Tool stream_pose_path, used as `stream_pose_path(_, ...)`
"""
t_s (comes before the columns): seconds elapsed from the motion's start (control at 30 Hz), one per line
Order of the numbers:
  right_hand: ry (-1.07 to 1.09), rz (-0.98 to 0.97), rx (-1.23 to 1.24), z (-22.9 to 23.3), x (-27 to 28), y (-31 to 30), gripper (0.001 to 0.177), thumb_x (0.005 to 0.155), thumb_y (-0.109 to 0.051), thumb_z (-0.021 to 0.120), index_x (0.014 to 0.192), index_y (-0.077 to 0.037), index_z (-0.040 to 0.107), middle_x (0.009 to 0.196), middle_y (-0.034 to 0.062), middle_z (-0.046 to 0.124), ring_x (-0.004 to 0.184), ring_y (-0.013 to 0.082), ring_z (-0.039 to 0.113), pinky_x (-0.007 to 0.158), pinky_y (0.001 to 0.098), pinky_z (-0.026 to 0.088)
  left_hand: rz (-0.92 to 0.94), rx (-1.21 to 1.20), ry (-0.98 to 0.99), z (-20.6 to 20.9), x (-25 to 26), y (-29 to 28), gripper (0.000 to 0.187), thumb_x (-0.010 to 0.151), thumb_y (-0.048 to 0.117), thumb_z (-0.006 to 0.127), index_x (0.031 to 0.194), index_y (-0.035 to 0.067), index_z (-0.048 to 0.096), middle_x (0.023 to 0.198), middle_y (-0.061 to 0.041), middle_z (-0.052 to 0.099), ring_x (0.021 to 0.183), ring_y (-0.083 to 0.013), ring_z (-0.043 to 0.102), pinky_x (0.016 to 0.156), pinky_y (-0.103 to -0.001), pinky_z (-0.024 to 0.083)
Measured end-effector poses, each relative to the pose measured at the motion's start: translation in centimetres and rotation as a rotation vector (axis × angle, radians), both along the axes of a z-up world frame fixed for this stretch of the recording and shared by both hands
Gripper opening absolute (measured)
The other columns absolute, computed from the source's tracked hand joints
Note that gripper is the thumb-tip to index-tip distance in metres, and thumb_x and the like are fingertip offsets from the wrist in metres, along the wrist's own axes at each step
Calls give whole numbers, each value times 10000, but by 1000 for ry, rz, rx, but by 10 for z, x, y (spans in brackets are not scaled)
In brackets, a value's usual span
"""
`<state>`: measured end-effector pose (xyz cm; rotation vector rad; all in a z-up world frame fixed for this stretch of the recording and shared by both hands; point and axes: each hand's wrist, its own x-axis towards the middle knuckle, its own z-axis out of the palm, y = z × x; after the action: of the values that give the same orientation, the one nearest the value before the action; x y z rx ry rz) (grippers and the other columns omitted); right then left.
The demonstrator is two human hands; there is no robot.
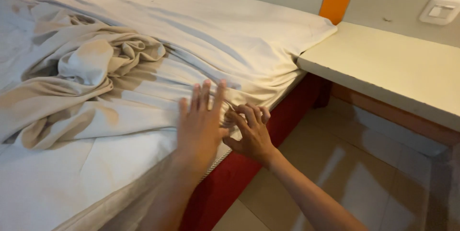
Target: The person makes a bed in a hotel room. They pull a light blanket across the mattress, spread it over the bed, and tuck and smooth its edges along the sides and corners, working around the bed to straighten the fabric.
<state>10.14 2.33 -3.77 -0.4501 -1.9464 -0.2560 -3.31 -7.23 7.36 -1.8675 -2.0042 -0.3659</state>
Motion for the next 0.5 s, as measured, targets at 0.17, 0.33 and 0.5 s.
stream_pose_path(0.17, 15, 4, -83, 16, -12, -17, 599, 715, -356, 896, 1206, -134, 635, 1299, 82, 495, 1277, 317, 449, 1105, 489, 274, 121, -140, 0, 25, -34, -37, 990, 715, 576, 798, 1531, 164, 419, 1652, -227, 237, 1544, -429, 149, 1120, -603, 198)
stream_pose_path(0.33, -40, 84, -13, 14, -15, -17, 303, 892, -268, 819, 1111, -99, 694, 1251, 47, 560, 1265, 274, 480, 1088, 457, 293, -81, -82, -84, 6, -53, -37, 639, 772, 447, 807, 1326, 177, 640, 1528, -178, 411, 1477, -385, 258, 1127, -601, 221)
stream_pose_path(0.5, -42, 91, -81, 36, -6, -34, 228, 883, -192, 776, 1063, -66, 716, 1150, 37, 583, 1180, 253, 509, 1049, 450, 301, -131, -71, -67, 22, -49, -52, 537, 801, 465, 763, 1248, 173, 706, 1499, -163, 489, 1453, -324, 342, 1110, -548, 289)
